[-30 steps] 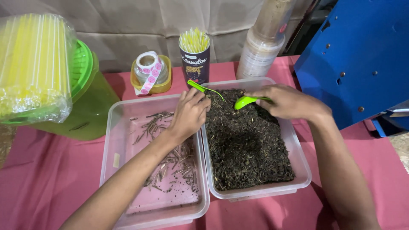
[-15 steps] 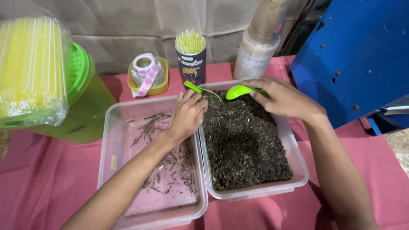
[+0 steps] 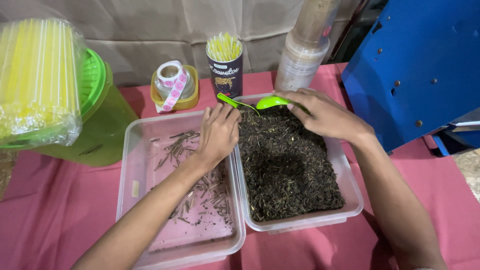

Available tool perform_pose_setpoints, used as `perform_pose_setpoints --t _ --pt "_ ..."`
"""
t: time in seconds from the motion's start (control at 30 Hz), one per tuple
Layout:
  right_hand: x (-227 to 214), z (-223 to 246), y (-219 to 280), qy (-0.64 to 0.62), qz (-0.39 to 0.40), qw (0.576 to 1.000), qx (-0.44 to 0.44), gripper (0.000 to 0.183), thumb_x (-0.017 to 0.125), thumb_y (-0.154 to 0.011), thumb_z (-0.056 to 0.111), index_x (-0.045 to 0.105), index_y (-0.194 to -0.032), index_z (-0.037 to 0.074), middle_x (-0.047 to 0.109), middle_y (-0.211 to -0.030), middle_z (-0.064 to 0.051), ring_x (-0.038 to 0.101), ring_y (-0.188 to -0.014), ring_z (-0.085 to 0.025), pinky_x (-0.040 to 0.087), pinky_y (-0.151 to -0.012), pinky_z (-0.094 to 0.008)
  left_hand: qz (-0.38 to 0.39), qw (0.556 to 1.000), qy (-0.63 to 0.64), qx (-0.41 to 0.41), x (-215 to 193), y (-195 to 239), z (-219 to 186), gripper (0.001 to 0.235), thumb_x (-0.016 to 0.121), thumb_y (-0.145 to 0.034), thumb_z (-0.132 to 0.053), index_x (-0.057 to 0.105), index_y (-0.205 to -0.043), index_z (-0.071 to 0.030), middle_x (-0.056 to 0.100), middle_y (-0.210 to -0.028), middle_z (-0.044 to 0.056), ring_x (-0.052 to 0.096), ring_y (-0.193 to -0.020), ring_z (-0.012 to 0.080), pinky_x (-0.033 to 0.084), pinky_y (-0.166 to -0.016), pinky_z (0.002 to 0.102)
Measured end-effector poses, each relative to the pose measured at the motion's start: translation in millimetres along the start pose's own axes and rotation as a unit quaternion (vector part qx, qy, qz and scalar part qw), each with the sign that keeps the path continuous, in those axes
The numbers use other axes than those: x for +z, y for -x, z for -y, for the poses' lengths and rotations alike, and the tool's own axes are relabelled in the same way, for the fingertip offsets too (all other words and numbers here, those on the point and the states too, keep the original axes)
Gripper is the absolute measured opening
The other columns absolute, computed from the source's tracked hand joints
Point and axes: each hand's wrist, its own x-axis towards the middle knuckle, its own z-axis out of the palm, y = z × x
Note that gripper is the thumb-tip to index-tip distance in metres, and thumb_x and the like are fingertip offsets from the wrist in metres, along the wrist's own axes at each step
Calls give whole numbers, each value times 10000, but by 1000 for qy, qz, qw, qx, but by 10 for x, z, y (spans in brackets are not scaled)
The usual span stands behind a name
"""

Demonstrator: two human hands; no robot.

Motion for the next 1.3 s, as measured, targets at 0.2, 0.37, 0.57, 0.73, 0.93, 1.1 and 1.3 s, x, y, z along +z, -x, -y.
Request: perform_pose_setpoints --t 0.2,0.37,0.57,0.73,0.93,1.1,1.3 --pt "179 35 -95 -31 23 998 -42 432 453 -1027 109 555 -1446 84 658 -1149 -320 649 -1086 -552 503 -915 -660 3 997 -7 -75 -19 -17 -57 66 568 -899 -151 576 -961 -128 587 -888 82 616 -836 320 419 -740 451" --pt "275 84 -190 -14 37 998 -49 423 464 -1028 87 530 -1446 94 636 -1191 -321 658 -1087 -531 519 -903 -649 47 990 -15 -131 -97 -51 -104 235 599 -878 -269 561 -1044 -107 599 -974 122 633 -904 371 421 -801 523" --pt "499 -10 -349 10 54 998 -9 390 438 -1044 56 513 -1423 110 632 -1191 -279 711 -904 -384 590 -726 -492 77 985 -30 -151 -210 -95 -174 331 551 -881 -294 592 -1147 -101 613 -1039 100 656 -907 351 403 -793 497" --pt "539 103 -323 43 77 996 22 372 447 -1030 30 516 -1385 115 627 -1220 -270 691 -727 -266 564 -595 -374 59 987 -21 -149 -157 -70 -149 319 553 -863 -236 603 -1140 -88 598 -1060 120 644 -919 365 393 -790 488" --pt "381 159 -271 64 98 993 10 425 463 -1038 82 479 -1463 86 560 -1342 -352 686 -1078 -498 575 -862 -579 67 989 -40 -126 -80 -48 -67 334 571 -869 -255 650 -1155 -102 564 -1178 99 566 -1004 336 410 -794 485" --pt "204 142 -243 91 140 985 47 442 444 -1045 146 545 -1475 135 591 -1348 -331 613 -1235 -509 497 -1033 -634 60 993 -33 -98 -199 -101 -137 337 568 -887 -202 702 -1177 -94 573 -1276 98 537 -1062 317 421 -828 468" --pt "78 -76 -188 90 28 995 15 408 595 -955 143 615 -1363 149 681 -1060 -315 657 -970 -573 526 -817 -634 29 998 -10 -58 -226 -112 -143 299 533 -916 -140 744 -1123 -94 622 -1319 99 535 -1068 288 396 -830 420"
